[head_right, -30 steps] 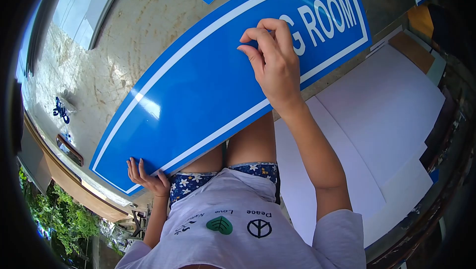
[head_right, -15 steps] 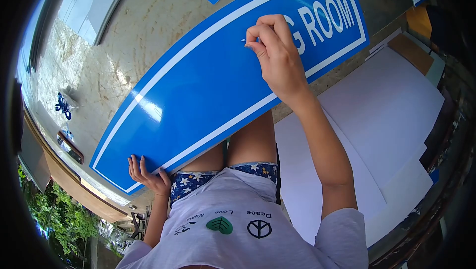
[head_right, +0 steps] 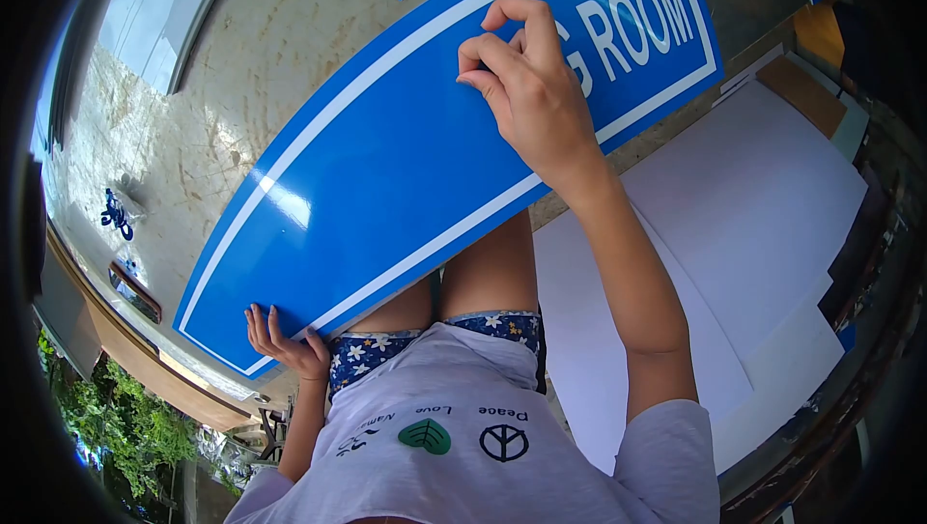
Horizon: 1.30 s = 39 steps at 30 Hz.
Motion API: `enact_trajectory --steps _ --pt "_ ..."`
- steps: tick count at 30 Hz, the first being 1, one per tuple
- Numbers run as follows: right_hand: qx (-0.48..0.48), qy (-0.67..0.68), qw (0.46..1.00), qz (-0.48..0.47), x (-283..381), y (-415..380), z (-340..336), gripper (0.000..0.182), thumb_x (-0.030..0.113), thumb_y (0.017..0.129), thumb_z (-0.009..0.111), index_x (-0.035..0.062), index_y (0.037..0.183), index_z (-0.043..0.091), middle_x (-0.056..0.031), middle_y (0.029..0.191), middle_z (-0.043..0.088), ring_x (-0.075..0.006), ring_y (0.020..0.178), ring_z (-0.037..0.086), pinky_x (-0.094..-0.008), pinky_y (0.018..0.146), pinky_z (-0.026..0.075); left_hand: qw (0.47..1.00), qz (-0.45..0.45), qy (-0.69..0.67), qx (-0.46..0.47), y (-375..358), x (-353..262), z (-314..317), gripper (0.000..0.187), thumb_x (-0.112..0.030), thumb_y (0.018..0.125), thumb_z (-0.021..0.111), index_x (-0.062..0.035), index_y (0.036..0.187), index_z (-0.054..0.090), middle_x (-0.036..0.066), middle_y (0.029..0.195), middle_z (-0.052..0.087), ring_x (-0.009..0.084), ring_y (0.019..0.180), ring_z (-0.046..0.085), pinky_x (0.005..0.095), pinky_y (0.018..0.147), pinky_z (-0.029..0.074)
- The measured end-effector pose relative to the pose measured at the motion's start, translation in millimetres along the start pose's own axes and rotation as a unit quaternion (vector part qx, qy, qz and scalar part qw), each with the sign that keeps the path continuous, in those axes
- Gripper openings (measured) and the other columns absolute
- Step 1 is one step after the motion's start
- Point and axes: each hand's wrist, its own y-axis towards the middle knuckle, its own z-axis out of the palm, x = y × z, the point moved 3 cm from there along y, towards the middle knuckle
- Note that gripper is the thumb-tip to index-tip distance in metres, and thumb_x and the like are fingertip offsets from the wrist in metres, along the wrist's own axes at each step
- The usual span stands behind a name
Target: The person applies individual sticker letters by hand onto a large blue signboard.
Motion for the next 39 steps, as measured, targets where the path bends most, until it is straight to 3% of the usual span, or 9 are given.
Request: enact_trajectory --steps 6,8,14,26,29,34,39 --pt "0.007 0.005 1.0 -0.01 2 -4 -3 0.006 0.0 0.083 0.067 0.0028 0.083 0.062 -0.0061 0.107 0.045 -0.0154 0.071 0.052 -0.0265 0.068 0.05 1.0 -0.014 -0.001 -0.008 1 0 0 0.053 -0.04 0.094 0.041 -0.004 0.133 0.042 0.024 0.14 0.04 0.0442 0.132 0.034 0.057 0.106 0.025" --pt "0.021 0.083 0.996 0.034 0 -10 -9 0.005 -0.002 0.085 0.064 0.0023 0.083 0.061 -0.0074 0.109 0.043 -0.0157 0.079 0.052 -0.0262 0.071 0.05 1.0 -0.017 -0.002 -0.007 1 -1 0 0.054 -0.04 0.093 0.042 -0.0039 0.134 0.042 0.024 0.14 0.041 0.0442 0.132 0.034 0.0567 0.106 0.025" --pt "0.012 0.143 0.988 0.062 -1 -30 -21 0.003 0.0 0.089 0.061 0.0022 0.086 0.061 -0.0081 0.111 0.041 -0.0171 0.086 0.052 -0.0268 0.073 0.049 1.0 -0.003 0.008 -0.003 3 -3 0 0.055 -0.036 0.094 0.042 -0.0003 0.136 0.039 0.023 0.143 0.037 0.042 0.133 0.033 0.0545 0.108 0.023" --pt "-0.023 0.059 0.998 -0.005 7 -47 -48 0.007 0.003 0.085 0.067 0.0059 0.083 0.06 -0.0073 0.112 0.044 -0.0234 0.101 0.049 -0.032 0.084 0.049 1.0 -0.003 0.018 -0.015 2 -5 5 0.057 -0.039 0.095 0.039 0.0003 0.136 0.039 0.023 0.145 0.036 0.0408 0.135 0.031 0.0544 0.108 0.021" --pt "-0.025 0.083 0.996 0.001 3 -53 -47 0.004 0.006 0.09 0.06 0.0058 0.086 0.061 -0.0081 0.113 0.043 -0.022 0.105 0.049 -0.0311 0.087 0.047 1.0 -0.002 0.022 -0.014 2 -5 5 0.057 -0.039 0.095 0.039 0.0006 0.137 0.038 0.023 0.145 0.035 0.0408 0.135 0.03 0.0543 0.108 0.021" --pt "-0.032 0.093 0.995 0.024 -4 -55 -49 0.004 0.006 0.089 0.061 0.0055 0.086 0.06 -0.0076 0.112 0.041 -0.0222 0.106 0.049 -0.0326 0.092 0.045 1.0 -0.005 0.021 -0.015 2 -6 5 0.057 -0.039 0.096 0.038 0.0011 0.136 0.038 0.023 0.145 0.035 0.0408 0.135 0.03 0.0541 0.108 0.02" --pt "-0.109 0.015 0.994 0.003 -11 -52 -45 0.007 0.011 0.093 0.06 0.0058 0.088 0.061 -0.0063 0.114 0.042 -0.0198 0.11 0.045 -0.0317 0.094 0.04 1.0 -0.002 0.025 -0.019 0 -6 7 0.057 -0.04 0.097 0.037 0.0016 0.136 0.038 0.023 0.146 0.034 0.0413 0.135 0.03 0.0544 0.108 0.02"
